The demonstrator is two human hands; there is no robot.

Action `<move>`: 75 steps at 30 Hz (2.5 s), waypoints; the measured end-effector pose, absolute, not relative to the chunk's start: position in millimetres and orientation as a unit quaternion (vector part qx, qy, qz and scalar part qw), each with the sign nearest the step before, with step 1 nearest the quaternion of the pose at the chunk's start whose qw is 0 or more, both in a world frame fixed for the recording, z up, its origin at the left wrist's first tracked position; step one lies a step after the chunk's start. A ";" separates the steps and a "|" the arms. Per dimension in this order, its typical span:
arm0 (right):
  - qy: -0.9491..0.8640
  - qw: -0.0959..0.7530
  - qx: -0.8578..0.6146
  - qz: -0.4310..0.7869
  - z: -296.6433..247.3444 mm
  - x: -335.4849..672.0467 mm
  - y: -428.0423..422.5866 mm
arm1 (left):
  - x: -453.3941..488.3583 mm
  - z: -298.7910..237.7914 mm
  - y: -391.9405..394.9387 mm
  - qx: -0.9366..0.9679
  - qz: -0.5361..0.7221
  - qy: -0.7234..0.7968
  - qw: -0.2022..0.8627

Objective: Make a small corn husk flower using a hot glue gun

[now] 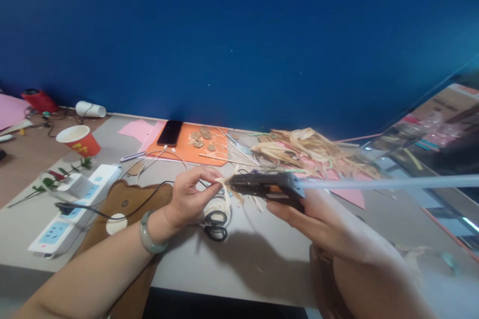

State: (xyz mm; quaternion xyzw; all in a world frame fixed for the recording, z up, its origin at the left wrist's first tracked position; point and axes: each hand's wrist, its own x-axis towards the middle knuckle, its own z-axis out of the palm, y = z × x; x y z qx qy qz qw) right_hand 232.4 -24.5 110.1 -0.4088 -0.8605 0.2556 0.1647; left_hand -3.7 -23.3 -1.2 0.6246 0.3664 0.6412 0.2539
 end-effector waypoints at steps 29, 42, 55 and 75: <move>-0.863 0.188 -0.381 0.275 108.1 232.6 -22.7 | -3.1 0.5 -23.6 0.630 0.659 0.332 0.243; -0.744 0.339 -0.270 0.508 94.1 244.5 -4.6 | -3.5 7.5 -24.4 0.589 0.672 0.375 0.246; -0.855 0.118 -0.504 0.046 25.7 236.4 79.1 | -5.6 7.8 -21.2 0.515 0.710 0.394 0.275; -0.697 0.503 -0.271 0.434 26.8 172.2 -2.6 | 8.4 10.3 -26.4 0.422 0.628 0.436 0.487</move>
